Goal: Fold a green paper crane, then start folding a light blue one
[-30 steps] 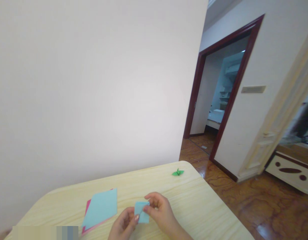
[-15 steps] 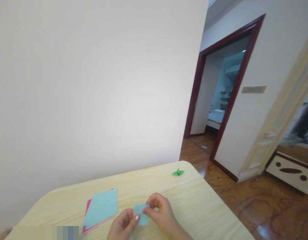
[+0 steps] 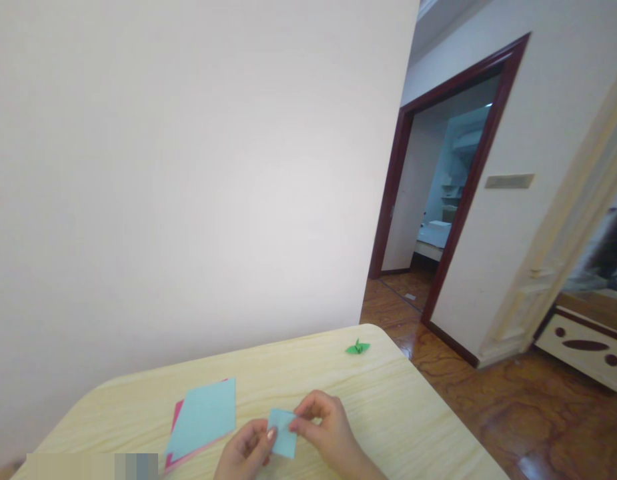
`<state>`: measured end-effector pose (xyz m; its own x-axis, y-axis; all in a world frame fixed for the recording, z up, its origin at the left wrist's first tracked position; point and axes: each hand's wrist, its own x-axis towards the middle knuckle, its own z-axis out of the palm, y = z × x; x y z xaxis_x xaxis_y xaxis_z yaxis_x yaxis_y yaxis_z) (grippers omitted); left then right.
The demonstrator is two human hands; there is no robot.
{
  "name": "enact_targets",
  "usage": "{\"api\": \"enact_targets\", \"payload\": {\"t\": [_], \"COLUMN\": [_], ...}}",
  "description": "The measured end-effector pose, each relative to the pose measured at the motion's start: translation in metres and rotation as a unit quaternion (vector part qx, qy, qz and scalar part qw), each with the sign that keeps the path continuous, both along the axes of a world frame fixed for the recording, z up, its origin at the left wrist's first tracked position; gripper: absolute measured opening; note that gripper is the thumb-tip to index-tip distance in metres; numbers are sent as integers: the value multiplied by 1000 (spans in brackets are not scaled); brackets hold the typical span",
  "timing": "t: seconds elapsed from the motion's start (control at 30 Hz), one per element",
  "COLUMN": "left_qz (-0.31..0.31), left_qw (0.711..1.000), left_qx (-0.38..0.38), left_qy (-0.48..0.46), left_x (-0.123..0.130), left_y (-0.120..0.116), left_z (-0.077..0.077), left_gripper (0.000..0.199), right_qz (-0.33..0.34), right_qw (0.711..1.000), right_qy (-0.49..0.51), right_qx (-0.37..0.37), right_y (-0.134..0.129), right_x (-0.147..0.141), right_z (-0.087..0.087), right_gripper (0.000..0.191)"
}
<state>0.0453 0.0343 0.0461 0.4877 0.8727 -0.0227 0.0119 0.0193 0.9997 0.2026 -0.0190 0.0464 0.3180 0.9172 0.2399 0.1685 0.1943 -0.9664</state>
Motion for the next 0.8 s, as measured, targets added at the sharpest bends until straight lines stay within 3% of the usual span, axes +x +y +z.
{"api": "enact_targets", "payload": {"t": [0.2, 0.43, 0.8], "left_qz": [1, -5, 50], "left_qw": [1000, 1000, 999], "left_qx": [0, 13, 0], "left_qy": [-8, -23, -8], "left_x": [0, 0, -3], "left_y": [0, -2, 1], "left_z": [-1, 0, -3], "left_gripper": [44, 39, 40], "right_qz": [1, 36, 45], "right_qw": [1000, 991, 993], "right_qy": [10, 124, 110], "right_qx": [-5, -27, -14], "right_y": [1, 5, 8], "right_x": [1, -2, -3], "right_z": [0, -2, -11], "right_gripper": [28, 34, 37]}}
